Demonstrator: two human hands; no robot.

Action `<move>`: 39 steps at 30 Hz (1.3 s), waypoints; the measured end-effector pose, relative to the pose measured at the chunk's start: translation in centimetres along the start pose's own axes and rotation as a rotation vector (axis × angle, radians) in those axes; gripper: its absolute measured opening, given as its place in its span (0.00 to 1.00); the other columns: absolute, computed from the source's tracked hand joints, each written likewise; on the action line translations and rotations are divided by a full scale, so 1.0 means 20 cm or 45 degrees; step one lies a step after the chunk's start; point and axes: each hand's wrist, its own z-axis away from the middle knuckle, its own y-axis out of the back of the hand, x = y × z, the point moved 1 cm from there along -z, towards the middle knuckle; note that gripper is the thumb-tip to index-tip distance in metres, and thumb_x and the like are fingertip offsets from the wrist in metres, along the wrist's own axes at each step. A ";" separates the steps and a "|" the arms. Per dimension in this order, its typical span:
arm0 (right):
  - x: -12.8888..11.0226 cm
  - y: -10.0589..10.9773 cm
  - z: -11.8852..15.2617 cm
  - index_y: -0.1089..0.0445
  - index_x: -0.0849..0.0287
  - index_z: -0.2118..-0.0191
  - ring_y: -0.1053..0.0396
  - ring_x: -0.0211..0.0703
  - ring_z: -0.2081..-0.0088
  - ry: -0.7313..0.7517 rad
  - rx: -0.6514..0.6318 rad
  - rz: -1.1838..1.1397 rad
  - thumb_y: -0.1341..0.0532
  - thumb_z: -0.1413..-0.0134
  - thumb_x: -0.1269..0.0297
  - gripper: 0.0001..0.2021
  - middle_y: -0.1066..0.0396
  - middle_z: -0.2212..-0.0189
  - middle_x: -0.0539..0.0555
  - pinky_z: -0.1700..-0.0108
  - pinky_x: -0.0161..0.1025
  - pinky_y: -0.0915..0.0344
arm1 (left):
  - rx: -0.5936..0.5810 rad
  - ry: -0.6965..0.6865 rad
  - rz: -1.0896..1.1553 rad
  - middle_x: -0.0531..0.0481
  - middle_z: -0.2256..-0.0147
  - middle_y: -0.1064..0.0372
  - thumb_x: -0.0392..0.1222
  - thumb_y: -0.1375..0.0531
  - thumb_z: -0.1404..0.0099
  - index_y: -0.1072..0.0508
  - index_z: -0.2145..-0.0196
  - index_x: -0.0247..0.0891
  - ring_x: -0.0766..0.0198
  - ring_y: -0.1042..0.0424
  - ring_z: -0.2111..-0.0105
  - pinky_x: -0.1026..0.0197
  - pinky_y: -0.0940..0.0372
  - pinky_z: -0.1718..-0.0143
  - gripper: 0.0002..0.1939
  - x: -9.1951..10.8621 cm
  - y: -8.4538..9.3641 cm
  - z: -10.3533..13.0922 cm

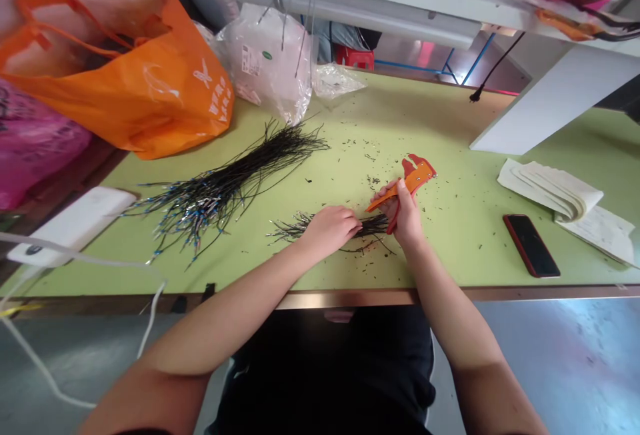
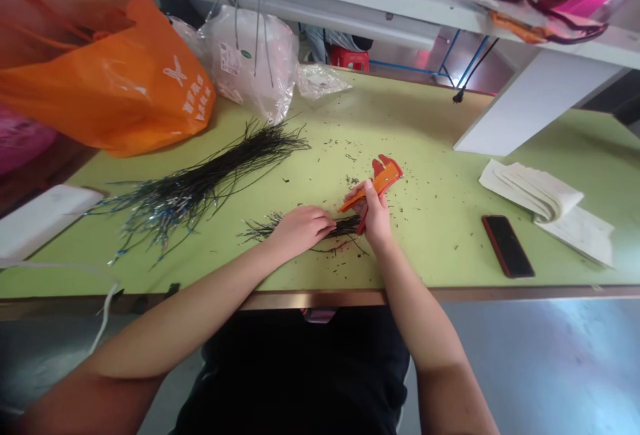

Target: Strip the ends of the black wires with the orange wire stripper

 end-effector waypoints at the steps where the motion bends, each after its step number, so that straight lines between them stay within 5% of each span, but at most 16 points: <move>1: -0.01 0.00 0.00 0.28 0.54 0.66 0.27 0.42 0.66 0.008 -0.006 0.007 0.33 0.40 0.44 0.18 0.29 0.69 0.50 0.60 0.43 0.24 | 0.006 0.005 0.019 0.48 0.66 0.21 0.43 0.42 0.23 0.17 0.61 0.39 0.58 0.23 0.64 0.56 0.30 0.61 0.14 0.00 0.00 0.00; 19: -0.10 0.00 0.00 0.31 0.53 0.67 0.27 0.41 0.67 0.123 0.152 -0.013 0.36 0.38 0.44 0.17 0.31 0.71 0.50 0.55 0.46 0.22 | 0.107 0.209 0.331 0.48 0.69 0.24 0.40 0.48 0.23 0.24 0.58 0.39 0.64 0.29 0.75 0.63 0.43 0.75 0.12 0.01 0.11 0.05; 24: -0.08 0.02 -0.02 0.30 0.54 0.68 0.27 0.41 0.68 0.099 0.236 -0.005 0.34 0.40 0.46 0.17 0.30 0.72 0.49 0.58 0.44 0.22 | 0.240 0.250 0.371 0.45 0.64 0.23 0.39 0.49 0.22 0.28 0.58 0.39 0.59 0.25 0.66 0.60 0.39 0.69 0.10 0.01 0.15 0.05; 31: -0.07 0.04 -0.05 0.30 0.54 0.67 0.25 0.41 0.68 0.100 0.313 0.067 0.35 0.39 0.45 0.17 0.29 0.72 0.49 0.58 0.44 0.22 | 0.226 0.469 0.769 0.55 0.72 0.26 0.42 0.51 0.22 0.35 0.57 0.41 0.67 0.34 0.80 0.62 0.45 0.75 0.07 0.00 0.20 0.06; 39: -0.05 0.07 -0.07 0.30 0.55 0.68 0.25 0.41 0.68 0.073 0.314 0.021 0.35 0.40 0.45 0.18 0.28 0.73 0.49 0.59 0.43 0.21 | 0.428 0.494 1.296 0.55 0.73 0.30 0.52 0.46 0.23 0.33 0.60 0.41 0.68 0.38 0.79 0.63 0.43 0.74 0.12 -0.03 0.23 0.07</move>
